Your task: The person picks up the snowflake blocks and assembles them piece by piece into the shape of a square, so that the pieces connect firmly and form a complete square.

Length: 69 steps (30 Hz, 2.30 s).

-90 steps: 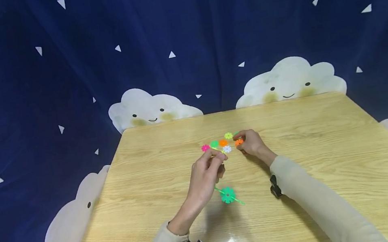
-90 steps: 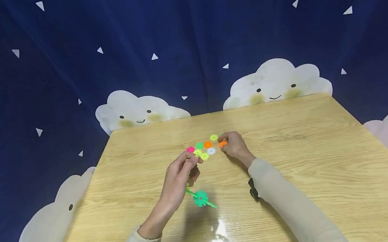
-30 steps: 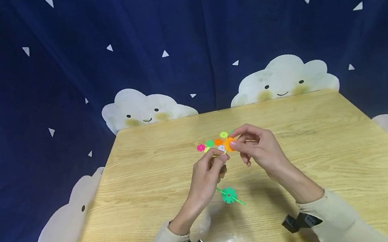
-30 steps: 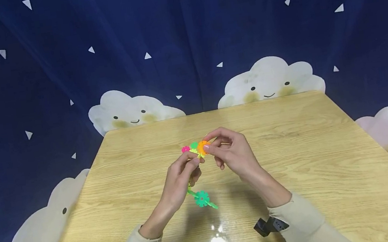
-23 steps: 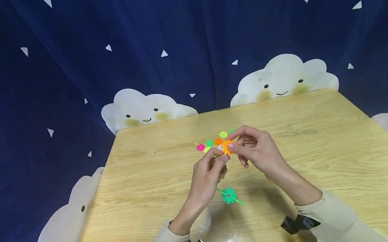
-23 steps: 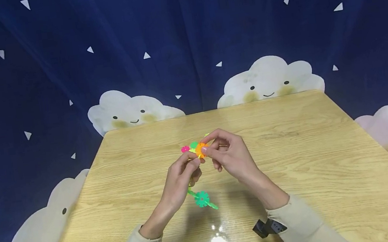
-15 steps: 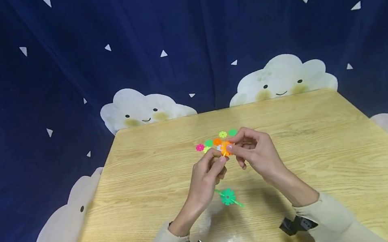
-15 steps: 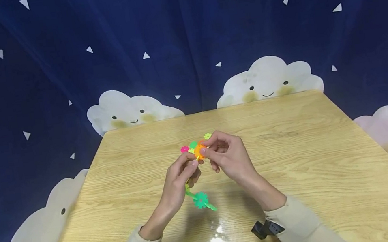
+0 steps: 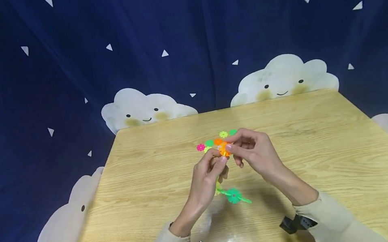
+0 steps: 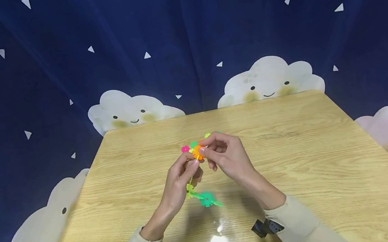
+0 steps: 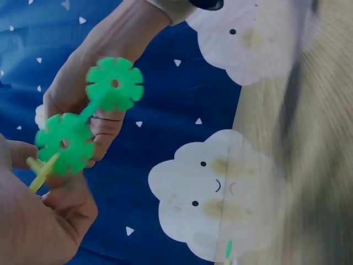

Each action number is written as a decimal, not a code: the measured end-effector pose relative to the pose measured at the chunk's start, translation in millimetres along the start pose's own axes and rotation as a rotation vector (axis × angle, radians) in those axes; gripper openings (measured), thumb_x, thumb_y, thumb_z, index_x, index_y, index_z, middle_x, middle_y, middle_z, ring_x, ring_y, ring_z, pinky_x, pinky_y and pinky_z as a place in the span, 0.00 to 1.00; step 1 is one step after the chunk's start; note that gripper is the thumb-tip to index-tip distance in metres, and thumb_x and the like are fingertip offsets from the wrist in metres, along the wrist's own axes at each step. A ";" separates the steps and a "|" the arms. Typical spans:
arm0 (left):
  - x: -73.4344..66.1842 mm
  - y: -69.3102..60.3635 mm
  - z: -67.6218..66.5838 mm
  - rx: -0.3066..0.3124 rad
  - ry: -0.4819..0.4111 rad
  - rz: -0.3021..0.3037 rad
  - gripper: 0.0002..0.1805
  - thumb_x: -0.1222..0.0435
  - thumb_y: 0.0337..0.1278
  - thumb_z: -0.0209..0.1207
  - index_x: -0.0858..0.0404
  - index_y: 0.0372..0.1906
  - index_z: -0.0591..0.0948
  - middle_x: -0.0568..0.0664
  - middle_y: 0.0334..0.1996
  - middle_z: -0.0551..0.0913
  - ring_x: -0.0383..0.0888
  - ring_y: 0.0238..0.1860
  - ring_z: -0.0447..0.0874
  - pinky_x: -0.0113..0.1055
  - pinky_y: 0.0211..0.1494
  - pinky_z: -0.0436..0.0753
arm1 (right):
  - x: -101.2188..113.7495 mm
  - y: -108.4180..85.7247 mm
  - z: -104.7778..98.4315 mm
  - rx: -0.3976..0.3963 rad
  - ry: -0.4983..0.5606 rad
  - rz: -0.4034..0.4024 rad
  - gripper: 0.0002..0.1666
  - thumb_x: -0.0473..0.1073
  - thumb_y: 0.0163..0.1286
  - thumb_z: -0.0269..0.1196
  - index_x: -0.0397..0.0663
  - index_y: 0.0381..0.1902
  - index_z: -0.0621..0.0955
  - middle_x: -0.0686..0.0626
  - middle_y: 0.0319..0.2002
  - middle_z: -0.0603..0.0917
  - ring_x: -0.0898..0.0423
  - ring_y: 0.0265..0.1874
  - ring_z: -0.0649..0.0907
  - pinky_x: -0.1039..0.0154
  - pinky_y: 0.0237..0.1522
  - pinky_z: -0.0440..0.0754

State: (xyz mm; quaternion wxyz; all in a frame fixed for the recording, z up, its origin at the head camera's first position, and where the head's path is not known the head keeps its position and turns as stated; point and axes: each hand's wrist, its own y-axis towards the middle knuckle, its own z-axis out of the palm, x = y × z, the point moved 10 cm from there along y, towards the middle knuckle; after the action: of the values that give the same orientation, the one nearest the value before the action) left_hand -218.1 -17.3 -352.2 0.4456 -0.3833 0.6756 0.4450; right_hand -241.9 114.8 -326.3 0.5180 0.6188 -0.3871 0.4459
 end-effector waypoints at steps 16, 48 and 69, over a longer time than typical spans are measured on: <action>7.6 2.5 -7.7 -0.104 0.041 -0.040 0.21 0.52 0.86 0.38 0.64 0.46 0.73 0.53 0.26 0.79 0.40 0.20 0.74 0.27 0.23 0.72 | 4.2 15.9 15.3 0.091 -0.160 -0.029 0.08 0.38 0.67 0.72 0.47 0.44 0.89 0.47 0.26 0.84 0.54 0.18 0.77 0.65 0.22 0.76; 3.6 1.0 -32.8 -0.247 0.005 0.008 0.14 0.53 0.85 0.42 0.51 0.59 0.75 0.51 0.23 0.74 0.37 0.14 0.63 0.25 0.16 0.62 | -65.5 43.3 -32.6 0.024 0.023 0.194 0.20 0.45 0.76 0.66 0.41 0.59 0.81 0.50 0.43 0.88 0.54 0.26 0.84 0.62 0.30 0.86; 2.2 -1.0 -39.2 -0.279 -0.018 0.013 0.12 0.55 0.84 0.45 0.48 0.56 0.78 0.51 0.22 0.75 0.37 0.14 0.64 0.26 0.16 0.63 | -154.8 60.2 -39.4 0.002 0.023 0.372 0.28 0.45 0.74 0.68 0.40 0.67 0.77 0.46 0.50 0.85 0.52 0.32 0.86 0.54 0.40 0.90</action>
State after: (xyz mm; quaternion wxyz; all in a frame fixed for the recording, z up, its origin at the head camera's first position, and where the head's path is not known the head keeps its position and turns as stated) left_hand -228.1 -54.8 -346.4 0.3910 -0.4333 0.6055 0.5409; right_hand -351.3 146.5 -453.5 0.4304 0.5318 -0.4886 0.5415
